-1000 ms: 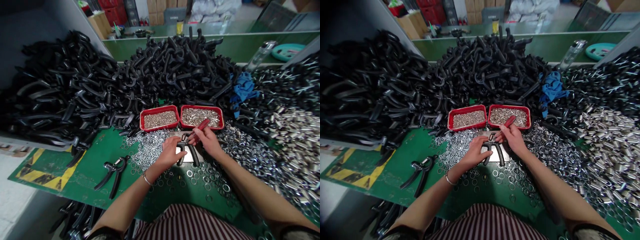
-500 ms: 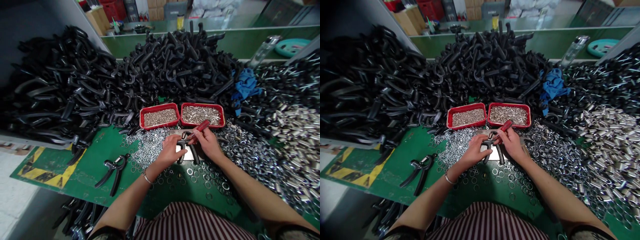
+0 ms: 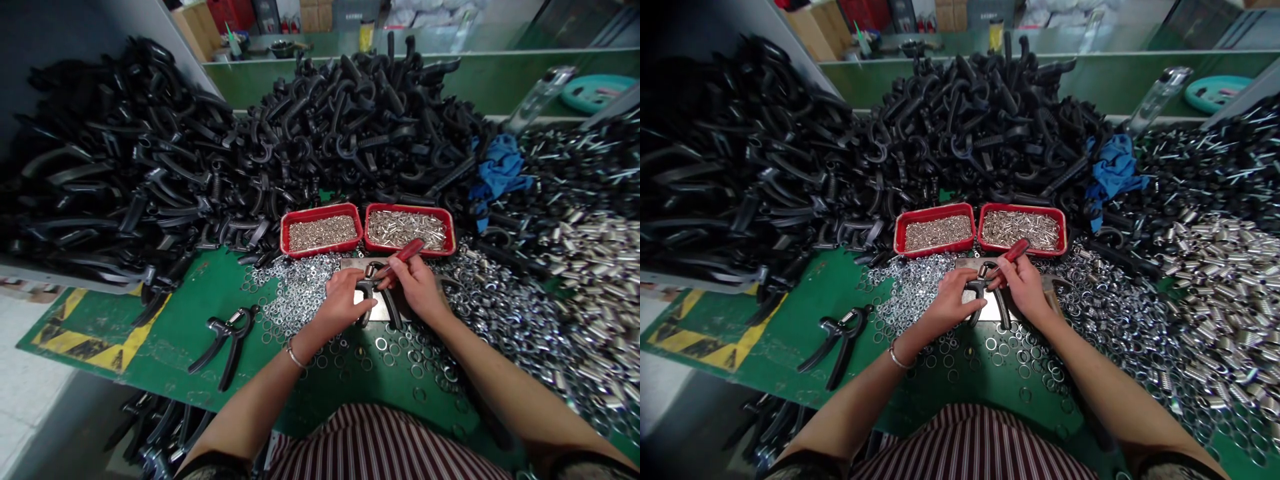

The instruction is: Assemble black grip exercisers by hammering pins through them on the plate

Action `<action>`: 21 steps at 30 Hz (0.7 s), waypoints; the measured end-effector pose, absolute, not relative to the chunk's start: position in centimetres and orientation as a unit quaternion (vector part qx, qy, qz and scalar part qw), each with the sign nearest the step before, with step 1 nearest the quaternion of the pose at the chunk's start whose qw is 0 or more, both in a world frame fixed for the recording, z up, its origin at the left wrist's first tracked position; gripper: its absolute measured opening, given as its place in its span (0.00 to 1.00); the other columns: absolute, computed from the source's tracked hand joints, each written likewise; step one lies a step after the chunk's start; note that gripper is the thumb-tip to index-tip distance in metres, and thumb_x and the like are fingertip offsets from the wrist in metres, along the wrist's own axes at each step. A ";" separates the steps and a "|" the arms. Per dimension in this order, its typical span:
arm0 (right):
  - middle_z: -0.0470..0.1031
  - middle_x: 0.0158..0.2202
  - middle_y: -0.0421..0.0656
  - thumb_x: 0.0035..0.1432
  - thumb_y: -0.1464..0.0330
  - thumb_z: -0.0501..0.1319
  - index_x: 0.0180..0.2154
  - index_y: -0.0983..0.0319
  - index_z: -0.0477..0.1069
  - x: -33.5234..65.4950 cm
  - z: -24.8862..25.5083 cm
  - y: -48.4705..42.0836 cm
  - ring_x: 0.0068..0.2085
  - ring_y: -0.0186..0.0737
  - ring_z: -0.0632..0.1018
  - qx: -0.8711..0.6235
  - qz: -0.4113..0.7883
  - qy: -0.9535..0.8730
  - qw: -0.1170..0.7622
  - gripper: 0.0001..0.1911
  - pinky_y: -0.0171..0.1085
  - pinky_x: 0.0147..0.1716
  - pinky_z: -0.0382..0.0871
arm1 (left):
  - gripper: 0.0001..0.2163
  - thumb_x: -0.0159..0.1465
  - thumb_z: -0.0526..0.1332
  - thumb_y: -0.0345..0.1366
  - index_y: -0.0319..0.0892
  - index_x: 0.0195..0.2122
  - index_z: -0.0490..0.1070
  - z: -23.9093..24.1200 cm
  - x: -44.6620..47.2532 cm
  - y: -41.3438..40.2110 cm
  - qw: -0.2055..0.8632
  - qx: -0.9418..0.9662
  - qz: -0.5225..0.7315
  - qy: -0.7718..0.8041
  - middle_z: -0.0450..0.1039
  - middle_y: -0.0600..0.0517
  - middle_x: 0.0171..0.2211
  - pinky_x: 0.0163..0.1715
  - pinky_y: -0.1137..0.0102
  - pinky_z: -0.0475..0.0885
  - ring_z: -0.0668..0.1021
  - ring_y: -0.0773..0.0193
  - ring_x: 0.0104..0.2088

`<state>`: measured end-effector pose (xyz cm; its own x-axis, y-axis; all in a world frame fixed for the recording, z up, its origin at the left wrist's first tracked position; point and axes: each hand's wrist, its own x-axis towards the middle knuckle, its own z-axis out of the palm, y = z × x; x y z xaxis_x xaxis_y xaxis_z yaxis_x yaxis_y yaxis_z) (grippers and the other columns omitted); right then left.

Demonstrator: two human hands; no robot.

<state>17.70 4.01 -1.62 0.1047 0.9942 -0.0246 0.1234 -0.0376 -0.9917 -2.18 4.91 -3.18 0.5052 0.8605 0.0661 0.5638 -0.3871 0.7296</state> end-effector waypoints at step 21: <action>0.76 0.24 0.39 0.67 0.48 0.50 0.39 0.57 0.63 18.4 1.1 7.7 0.15 0.34 0.67 -0.490 0.561 -0.542 0.390 0.19 0.38 0.17 0.66 | 0.24 0.61 0.67 0.44 0.43 0.56 0.66 -2.9 -1.8 5.1 0.338 0.802 0.200 0.451 0.66 0.43 0.58 0.61 0.50 0.60 0.66 0.47 0.61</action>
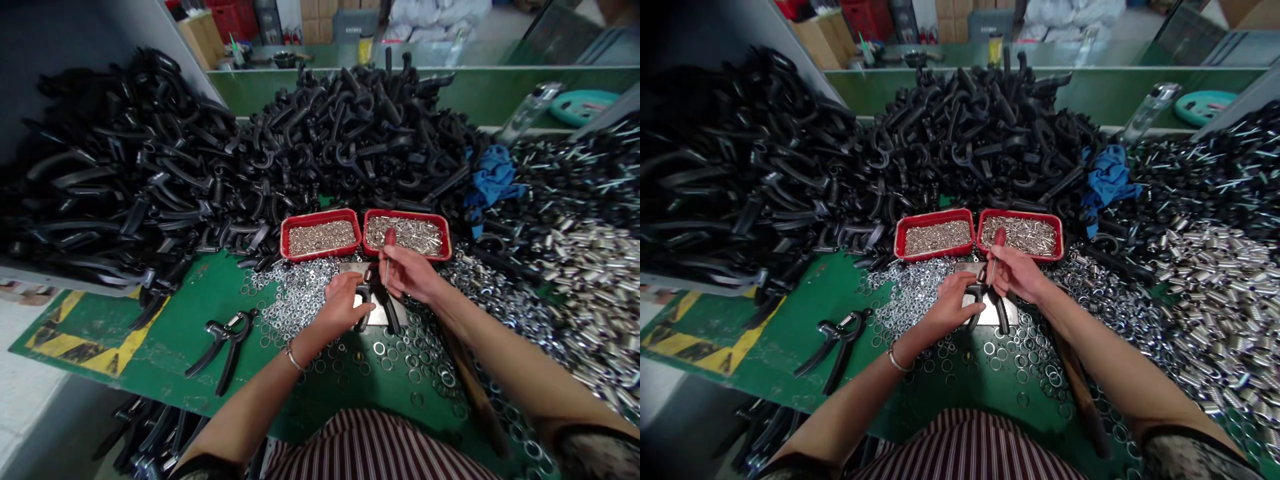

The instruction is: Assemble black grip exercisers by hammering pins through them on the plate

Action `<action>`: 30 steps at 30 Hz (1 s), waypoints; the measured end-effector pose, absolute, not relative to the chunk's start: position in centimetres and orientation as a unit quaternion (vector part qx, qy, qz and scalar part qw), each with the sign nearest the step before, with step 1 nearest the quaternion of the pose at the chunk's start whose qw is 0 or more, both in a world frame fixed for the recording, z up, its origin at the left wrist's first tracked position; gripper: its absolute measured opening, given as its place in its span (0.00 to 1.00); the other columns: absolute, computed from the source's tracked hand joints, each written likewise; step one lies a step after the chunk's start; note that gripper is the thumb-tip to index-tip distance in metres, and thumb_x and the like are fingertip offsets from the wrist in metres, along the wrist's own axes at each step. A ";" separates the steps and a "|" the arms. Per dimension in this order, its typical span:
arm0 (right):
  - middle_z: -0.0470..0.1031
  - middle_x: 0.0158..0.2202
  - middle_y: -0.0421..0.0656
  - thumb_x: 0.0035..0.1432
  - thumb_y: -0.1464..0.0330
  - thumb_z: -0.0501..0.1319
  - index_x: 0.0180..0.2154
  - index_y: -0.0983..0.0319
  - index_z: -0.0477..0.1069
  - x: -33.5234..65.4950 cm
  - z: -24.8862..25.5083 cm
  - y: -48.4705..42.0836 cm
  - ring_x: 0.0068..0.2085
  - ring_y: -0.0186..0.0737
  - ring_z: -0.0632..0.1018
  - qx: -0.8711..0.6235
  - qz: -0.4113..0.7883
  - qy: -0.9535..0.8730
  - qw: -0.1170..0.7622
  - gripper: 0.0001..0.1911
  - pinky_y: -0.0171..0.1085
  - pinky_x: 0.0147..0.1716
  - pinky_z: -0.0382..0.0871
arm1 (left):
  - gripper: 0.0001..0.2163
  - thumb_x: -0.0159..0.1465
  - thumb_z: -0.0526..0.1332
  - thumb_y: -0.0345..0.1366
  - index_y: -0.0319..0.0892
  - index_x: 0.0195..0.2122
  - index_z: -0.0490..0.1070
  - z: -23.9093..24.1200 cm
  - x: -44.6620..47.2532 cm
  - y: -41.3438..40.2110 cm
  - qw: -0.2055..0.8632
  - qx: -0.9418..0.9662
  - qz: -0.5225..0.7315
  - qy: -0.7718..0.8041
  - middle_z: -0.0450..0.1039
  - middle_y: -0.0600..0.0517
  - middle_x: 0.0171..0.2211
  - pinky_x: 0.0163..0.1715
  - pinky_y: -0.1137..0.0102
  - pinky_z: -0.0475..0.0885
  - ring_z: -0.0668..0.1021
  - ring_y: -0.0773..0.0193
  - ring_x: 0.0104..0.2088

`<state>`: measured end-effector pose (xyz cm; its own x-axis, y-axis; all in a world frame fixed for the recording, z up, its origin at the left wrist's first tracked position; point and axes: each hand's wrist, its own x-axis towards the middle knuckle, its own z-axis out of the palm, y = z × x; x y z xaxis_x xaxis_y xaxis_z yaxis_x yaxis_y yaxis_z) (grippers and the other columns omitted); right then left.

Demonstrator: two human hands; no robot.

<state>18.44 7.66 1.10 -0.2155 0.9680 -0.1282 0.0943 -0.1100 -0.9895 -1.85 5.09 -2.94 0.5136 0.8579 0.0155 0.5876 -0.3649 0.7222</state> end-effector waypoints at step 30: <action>0.77 0.27 0.43 0.67 0.50 0.53 0.41 0.58 0.67 24.6 3.7 1.6 0.24 0.42 0.75 -0.664 0.173 -0.673 0.276 0.18 0.39 0.25 0.66 | 0.27 0.62 0.67 0.47 0.44 0.60 0.66 -0.5 -2.4 4.5 0.300 0.827 0.186 0.438 0.66 0.43 0.60 0.59 0.51 0.63 0.67 0.46 0.60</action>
